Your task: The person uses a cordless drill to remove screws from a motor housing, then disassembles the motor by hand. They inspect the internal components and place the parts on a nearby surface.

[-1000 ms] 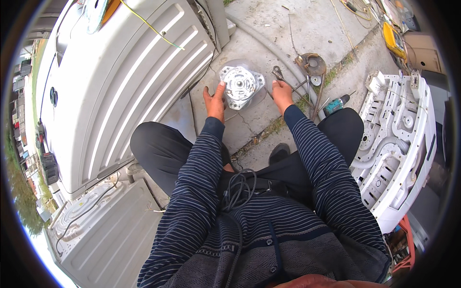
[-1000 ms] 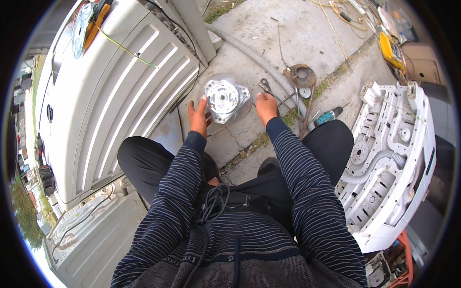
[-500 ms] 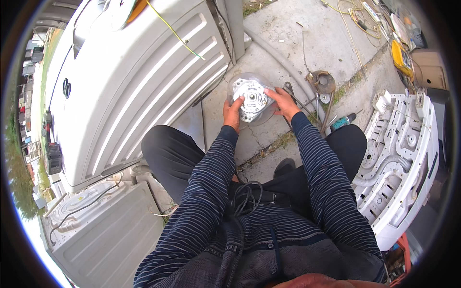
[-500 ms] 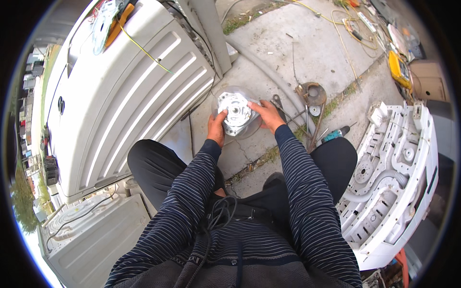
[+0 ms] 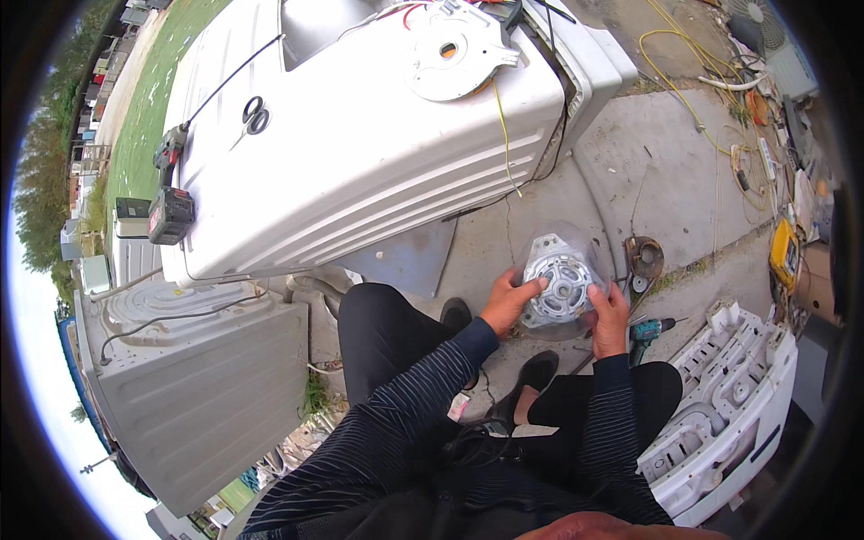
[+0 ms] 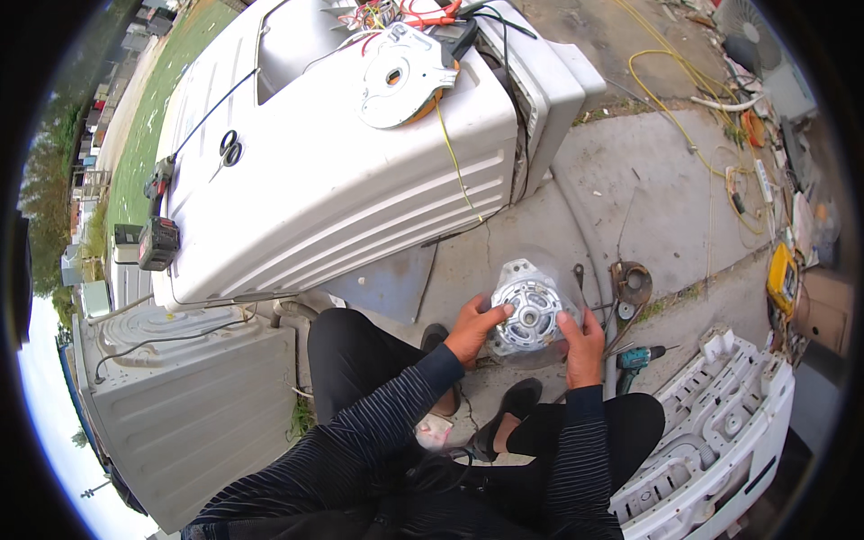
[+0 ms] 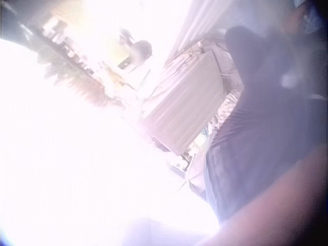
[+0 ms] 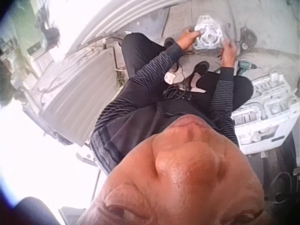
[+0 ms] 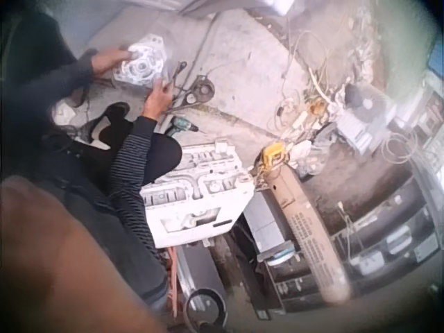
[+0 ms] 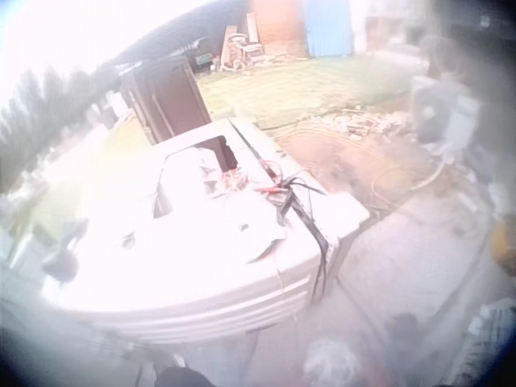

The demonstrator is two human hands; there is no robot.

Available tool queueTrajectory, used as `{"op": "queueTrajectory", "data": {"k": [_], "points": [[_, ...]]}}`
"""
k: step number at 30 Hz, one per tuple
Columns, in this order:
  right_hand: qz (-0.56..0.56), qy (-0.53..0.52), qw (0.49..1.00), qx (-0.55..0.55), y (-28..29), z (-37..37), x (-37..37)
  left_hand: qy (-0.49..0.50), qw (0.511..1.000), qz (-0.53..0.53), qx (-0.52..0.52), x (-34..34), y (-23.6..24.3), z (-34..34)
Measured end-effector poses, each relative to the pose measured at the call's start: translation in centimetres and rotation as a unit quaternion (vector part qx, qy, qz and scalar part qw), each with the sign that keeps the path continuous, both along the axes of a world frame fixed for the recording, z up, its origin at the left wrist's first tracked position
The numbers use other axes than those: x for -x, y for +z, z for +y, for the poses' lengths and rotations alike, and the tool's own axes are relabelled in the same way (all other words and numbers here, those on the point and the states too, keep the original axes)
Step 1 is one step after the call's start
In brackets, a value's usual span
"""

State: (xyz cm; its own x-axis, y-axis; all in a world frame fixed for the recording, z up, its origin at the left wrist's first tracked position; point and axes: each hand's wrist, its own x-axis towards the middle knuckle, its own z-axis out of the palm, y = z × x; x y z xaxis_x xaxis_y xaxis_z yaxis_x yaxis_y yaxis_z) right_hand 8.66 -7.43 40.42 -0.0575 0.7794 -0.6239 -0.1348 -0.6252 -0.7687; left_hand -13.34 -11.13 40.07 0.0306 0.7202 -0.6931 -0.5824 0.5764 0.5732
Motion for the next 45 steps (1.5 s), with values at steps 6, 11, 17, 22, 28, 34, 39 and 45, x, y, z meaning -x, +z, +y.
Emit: {"op": "queueTrajectory", "data": {"k": [6,11,17,22,28,34,39,45], "points": [[-0.007,0.072,0.993,-0.092,24.2,1.9,6.0,0.028,0.998,-0.038,-0.034,6.2,21.2,-1.3],[0.076,0.170,0.973,-0.140,32.1,9.4,18.4,0.155,0.980,0.043,-0.121,16.2,29.7,1.1],[0.119,0.243,0.932,-0.241,26.1,23.7,34.8,0.260,0.952,0.070,-0.147,30.6,27.4,13.1],[0.028,0.263,0.959,-0.101,28.7,40.6,45.4,0.251,0.957,0.052,-0.133,40.5,27.2,30.1],[-0.271,0.144,0.933,-0.189,32.3,42.0,40.5,0.266,0.961,0.066,0.047,41.2,30.2,38.1],[-0.343,0.056,0.934,-0.083,27.8,38.6,33.9,0.278,0.957,0.072,0.023,42.0,32.5,37.5],[-0.290,-0.014,0.954,-0.072,32.0,37.9,35.3,0.251,0.965,0.053,-0.056,41.4,34.1,33.2],[-0.076,0.164,0.983,0.030,37.2,29.6,41.7,0.309,0.946,0.096,0.028,43.5,36.4,26.8]]}}
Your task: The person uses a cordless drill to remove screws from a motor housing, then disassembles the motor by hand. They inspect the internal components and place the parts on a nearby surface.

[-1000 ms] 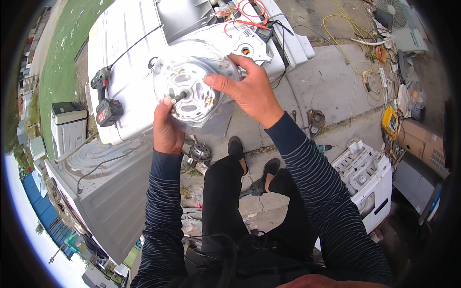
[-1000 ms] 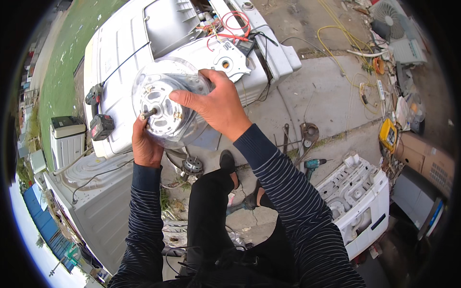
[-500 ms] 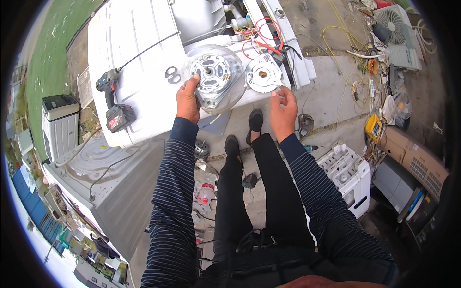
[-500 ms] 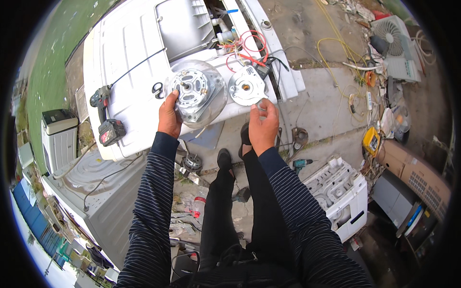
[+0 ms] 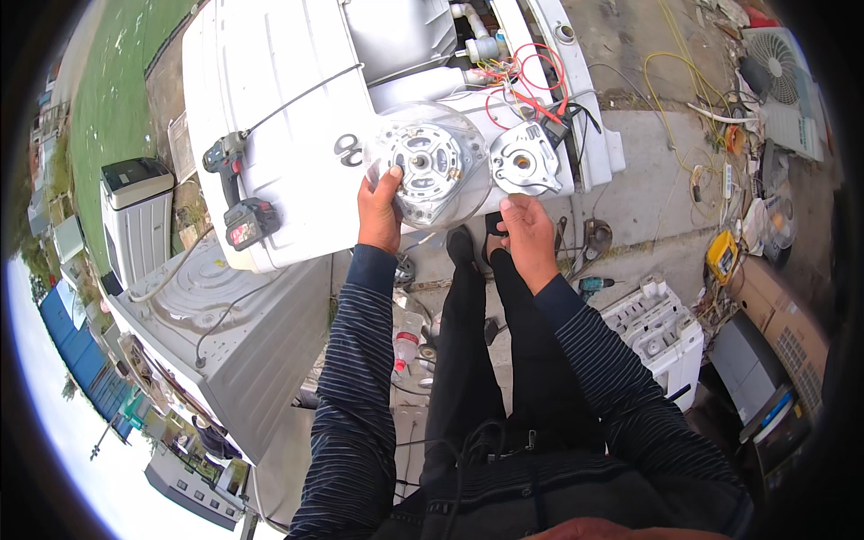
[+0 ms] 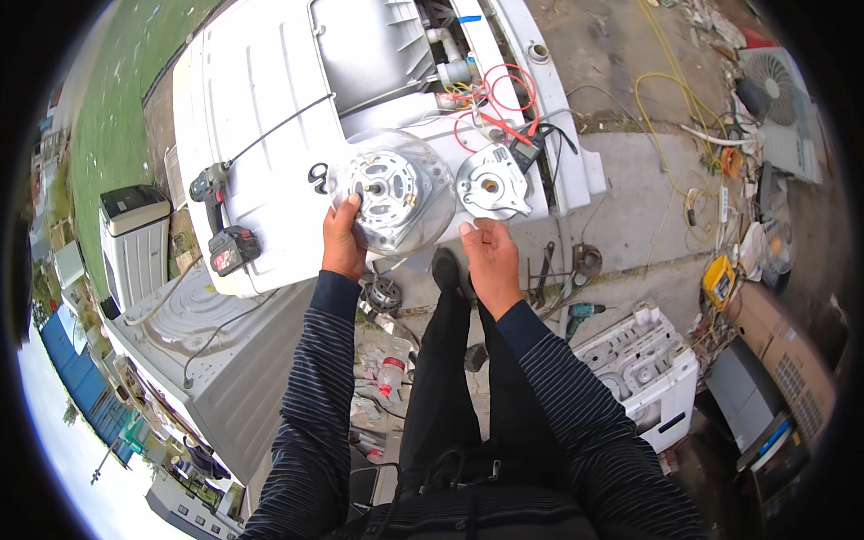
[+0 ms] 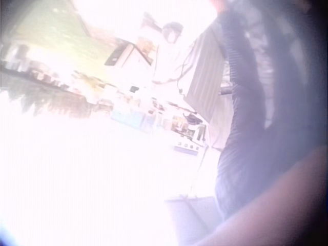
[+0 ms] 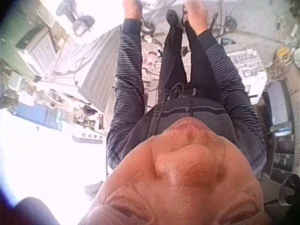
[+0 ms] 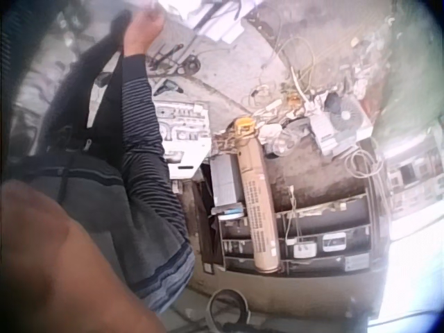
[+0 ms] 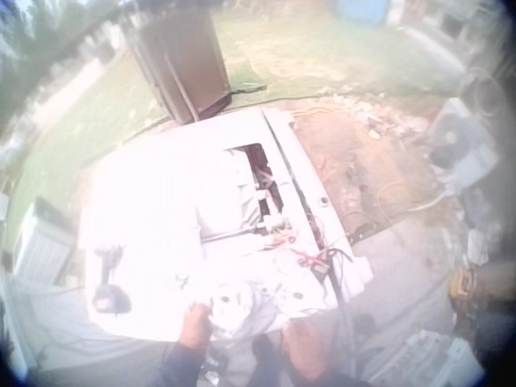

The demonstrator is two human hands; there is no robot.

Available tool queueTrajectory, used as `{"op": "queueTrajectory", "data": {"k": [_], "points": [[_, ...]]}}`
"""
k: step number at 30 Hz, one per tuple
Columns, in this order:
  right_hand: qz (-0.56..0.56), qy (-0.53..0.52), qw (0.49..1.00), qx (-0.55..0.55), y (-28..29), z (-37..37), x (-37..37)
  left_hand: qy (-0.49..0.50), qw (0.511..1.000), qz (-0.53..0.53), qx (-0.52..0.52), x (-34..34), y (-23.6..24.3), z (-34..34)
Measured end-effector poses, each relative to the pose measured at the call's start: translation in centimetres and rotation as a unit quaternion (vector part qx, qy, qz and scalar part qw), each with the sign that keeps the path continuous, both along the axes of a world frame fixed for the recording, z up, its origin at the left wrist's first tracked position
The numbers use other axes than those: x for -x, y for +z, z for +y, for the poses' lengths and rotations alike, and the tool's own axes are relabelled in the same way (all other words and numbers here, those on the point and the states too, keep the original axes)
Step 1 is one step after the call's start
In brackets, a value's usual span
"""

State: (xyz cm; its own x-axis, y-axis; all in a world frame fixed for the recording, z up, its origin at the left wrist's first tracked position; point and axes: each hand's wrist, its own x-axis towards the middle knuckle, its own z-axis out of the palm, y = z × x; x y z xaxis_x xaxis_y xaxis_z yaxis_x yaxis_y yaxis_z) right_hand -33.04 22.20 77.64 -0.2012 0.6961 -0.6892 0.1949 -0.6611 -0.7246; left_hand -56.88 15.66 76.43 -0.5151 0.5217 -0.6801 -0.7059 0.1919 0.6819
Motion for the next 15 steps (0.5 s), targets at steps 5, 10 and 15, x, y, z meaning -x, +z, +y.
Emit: {"op": "queueTrajectory", "data": {"k": [5,10,15], "points": [[0.009,0.031,0.999,0.024,1.3,-2.3,2.9,-0.020,0.999,0.036,0.003,0.6,2.3,-2.1],[0.083,-0.005,0.977,0.198,4.7,-0.9,1.8,-0.012,0.999,0.036,0.019,-0.7,5.4,-0.9],[0.104,0.039,0.977,0.180,3.7,-2.1,0.2,-0.046,0.998,0.033,0.001,-1.9,5.5,-1.0]]}}
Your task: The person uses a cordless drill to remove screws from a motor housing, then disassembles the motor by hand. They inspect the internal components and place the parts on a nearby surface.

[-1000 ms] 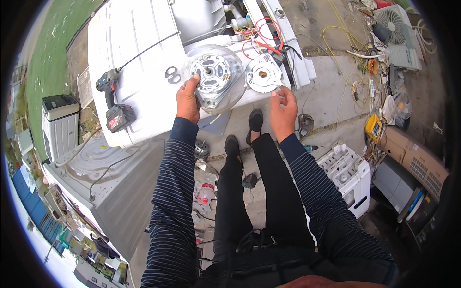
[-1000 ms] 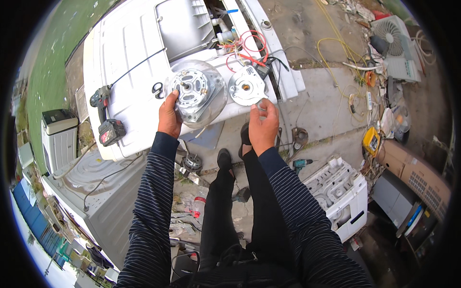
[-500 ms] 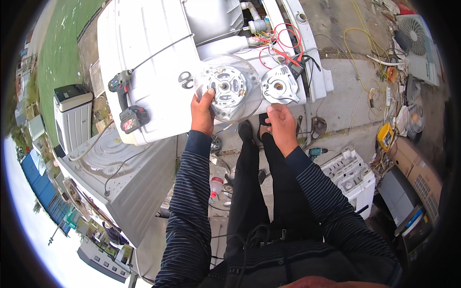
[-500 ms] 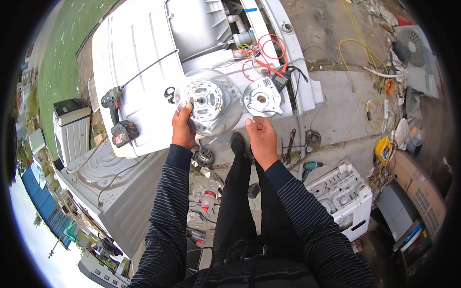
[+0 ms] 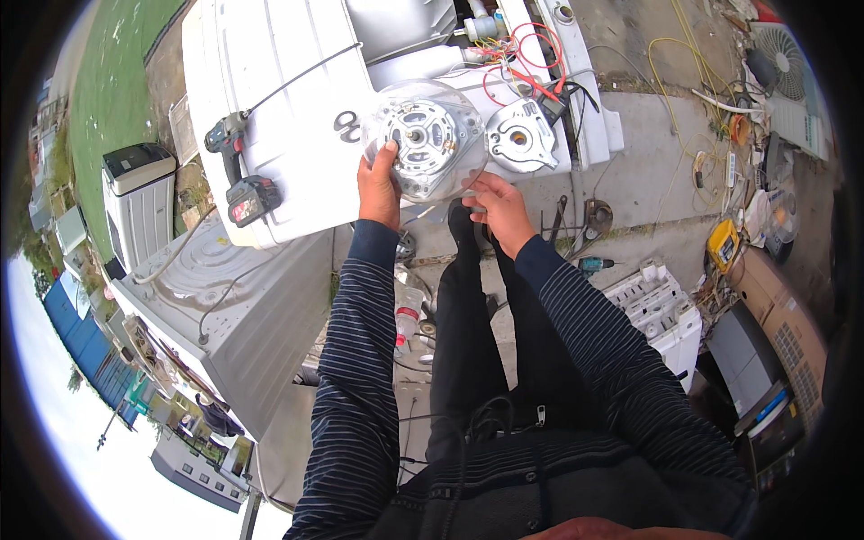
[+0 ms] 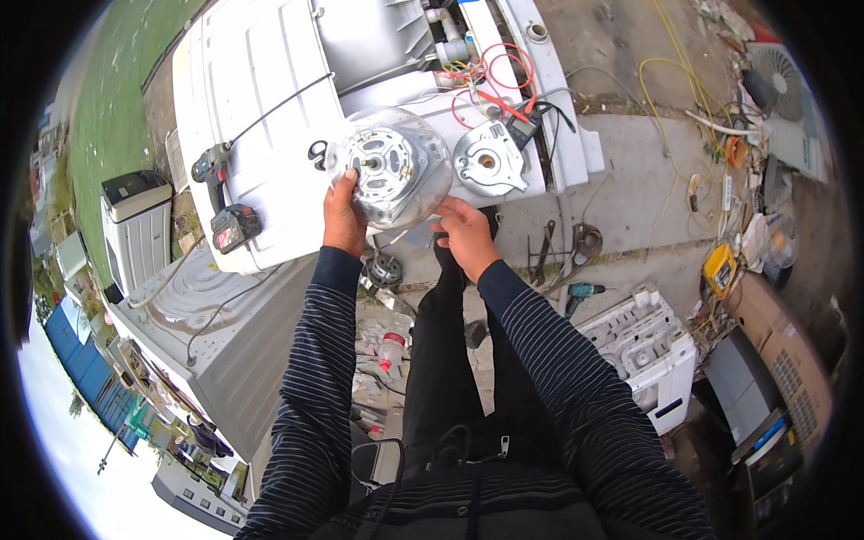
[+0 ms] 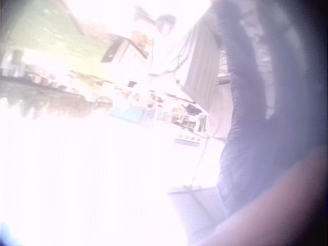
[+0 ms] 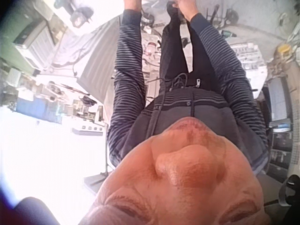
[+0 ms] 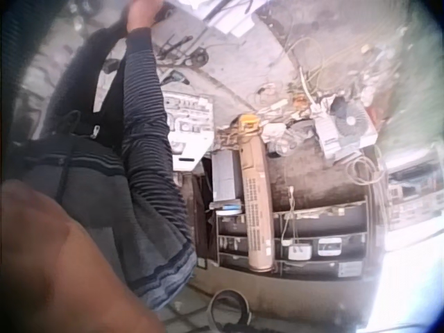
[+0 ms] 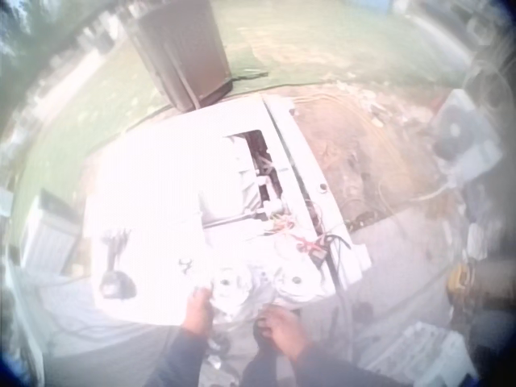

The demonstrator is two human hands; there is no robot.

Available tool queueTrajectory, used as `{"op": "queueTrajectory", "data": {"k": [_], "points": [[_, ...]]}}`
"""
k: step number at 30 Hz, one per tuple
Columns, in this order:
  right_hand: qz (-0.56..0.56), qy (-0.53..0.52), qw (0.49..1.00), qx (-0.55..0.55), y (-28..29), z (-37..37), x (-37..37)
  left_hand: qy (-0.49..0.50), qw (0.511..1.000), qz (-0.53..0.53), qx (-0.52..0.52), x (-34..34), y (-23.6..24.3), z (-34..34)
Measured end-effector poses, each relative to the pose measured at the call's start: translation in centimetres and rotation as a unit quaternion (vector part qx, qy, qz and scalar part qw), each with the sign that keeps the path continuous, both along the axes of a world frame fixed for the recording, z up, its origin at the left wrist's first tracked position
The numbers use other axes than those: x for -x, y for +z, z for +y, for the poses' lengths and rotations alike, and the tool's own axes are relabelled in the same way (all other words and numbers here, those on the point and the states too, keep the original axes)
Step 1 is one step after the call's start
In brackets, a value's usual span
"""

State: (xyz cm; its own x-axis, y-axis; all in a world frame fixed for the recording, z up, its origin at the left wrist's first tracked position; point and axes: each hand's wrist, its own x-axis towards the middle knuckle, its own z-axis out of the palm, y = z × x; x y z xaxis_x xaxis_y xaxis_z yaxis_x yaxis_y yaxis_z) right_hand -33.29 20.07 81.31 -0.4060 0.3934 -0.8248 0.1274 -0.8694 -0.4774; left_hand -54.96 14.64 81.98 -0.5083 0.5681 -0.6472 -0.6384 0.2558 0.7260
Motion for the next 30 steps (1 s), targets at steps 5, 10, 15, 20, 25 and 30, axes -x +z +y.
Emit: {"op": "queueTrajectory", "data": {"k": [5,10,15,20,25,30], "points": [[0.105,-0.012,0.994,0.036,-12.0,1.0,0.8,0.007,1.000,0.013,-0.012,-0.7,-12.2,1.0],[0.096,-0.012,0.995,-0.007,-14.0,4.1,2.6,0.075,0.994,-0.034,-0.070,-1.1,-15.7,1.5],[0.100,0.000,0.993,-0.059,-10.1,6.9,5.5,0.154,0.981,-0.037,-0.112,-2.6,-12.0,1.5],[0.125,0.012,0.991,-0.052,-9.4,8.4,7.1,0.302,0.946,-0.058,-0.102,-5.3,-10.3,1.5],[0.060,0.016,0.996,-0.066,-8.5,6.9,6.4,0.281,0.958,-0.047,-0.038,-6.0,-9.3,-0.1],[0.017,0.012,0.998,-0.065,-6.7,6.0,5.9,0.239,0.969,-0.060,0.021,-5.7,-7.4,-1.0]]}}
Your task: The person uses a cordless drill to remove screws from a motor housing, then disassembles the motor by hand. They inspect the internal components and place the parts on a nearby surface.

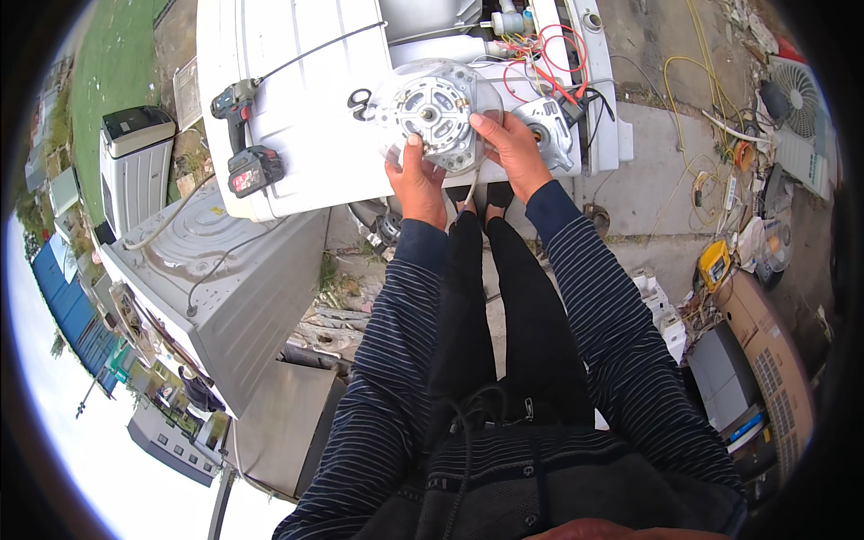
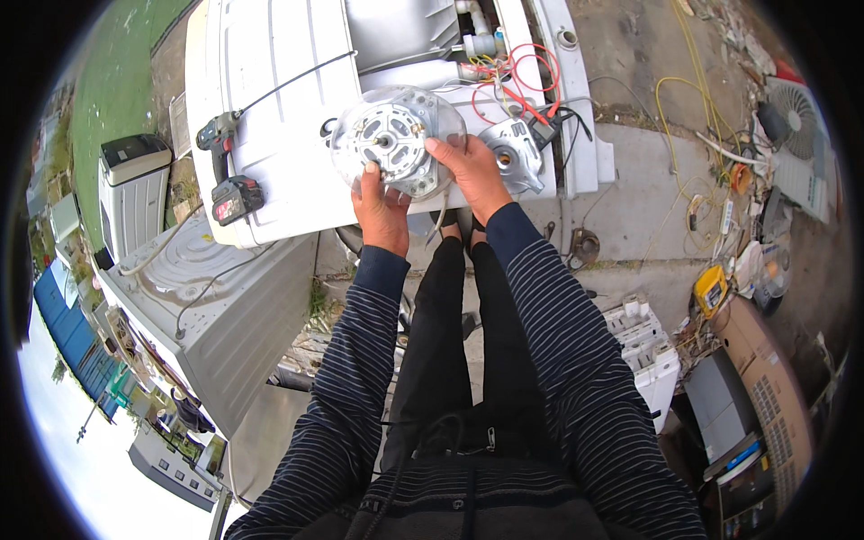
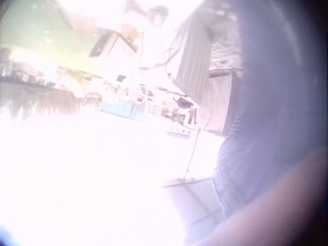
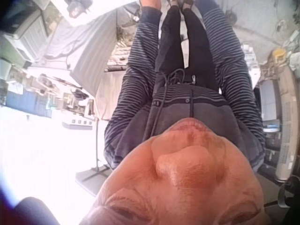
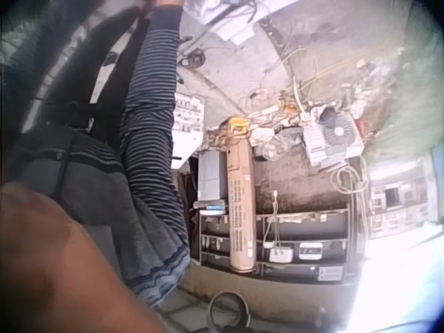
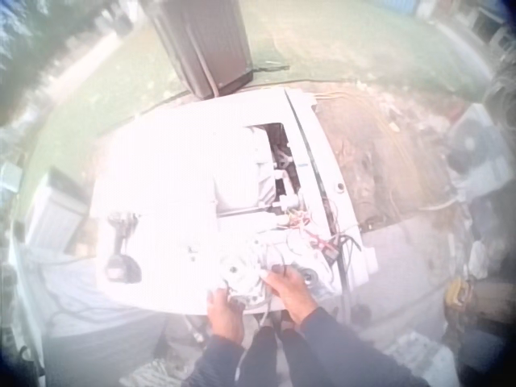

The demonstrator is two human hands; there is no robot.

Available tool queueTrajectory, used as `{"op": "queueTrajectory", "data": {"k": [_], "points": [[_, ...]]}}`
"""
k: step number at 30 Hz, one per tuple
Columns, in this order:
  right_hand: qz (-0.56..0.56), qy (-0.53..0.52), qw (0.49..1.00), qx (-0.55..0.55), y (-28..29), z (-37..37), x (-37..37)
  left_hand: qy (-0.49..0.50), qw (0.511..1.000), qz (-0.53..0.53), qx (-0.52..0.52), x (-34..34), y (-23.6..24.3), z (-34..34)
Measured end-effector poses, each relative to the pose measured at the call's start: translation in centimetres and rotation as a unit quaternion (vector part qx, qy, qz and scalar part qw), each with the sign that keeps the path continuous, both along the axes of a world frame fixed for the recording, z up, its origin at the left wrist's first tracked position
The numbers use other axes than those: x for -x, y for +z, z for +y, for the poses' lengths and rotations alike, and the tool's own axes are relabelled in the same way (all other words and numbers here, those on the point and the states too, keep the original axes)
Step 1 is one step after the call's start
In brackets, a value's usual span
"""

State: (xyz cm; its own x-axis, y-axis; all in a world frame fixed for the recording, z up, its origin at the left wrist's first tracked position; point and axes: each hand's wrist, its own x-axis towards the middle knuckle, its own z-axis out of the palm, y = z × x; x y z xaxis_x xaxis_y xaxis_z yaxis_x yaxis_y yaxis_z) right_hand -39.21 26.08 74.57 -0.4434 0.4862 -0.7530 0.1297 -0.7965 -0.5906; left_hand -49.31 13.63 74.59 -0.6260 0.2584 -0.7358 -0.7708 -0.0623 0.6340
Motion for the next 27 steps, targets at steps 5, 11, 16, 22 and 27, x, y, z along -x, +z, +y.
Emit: {"op": "queueTrajectory", "data": {"k": [5,11,16,22,27], "points": [[-0.022,0.036,0.999,-0.025,0.9,-0.5,0.6,-0.075,0.997,0.015,0.022,2.3,1.6,-0.7],[-0.008,0.053,0.998,-0.034,1.2,-0.5,1.9,-0.098,0.994,0.023,0.050,4.6,2.3,-0.5],[-0.024,0.004,1.000,-0.005,1.6,-1.7,2.8,-0.115,0.991,0.011,0.070,6.1,2.1,-0.4],[-0.010,-0.002,1.000,0.026,1.8,-2.3,3.0,-0.121,0.992,0.023,-0.036,6.8,0.9,-0.9],[0.004,0.006,0.999,0.045,1.3,-2.7,3.2,-0.120,0.993,0.004,-0.014,7.3,0.5,-1.5]]}}
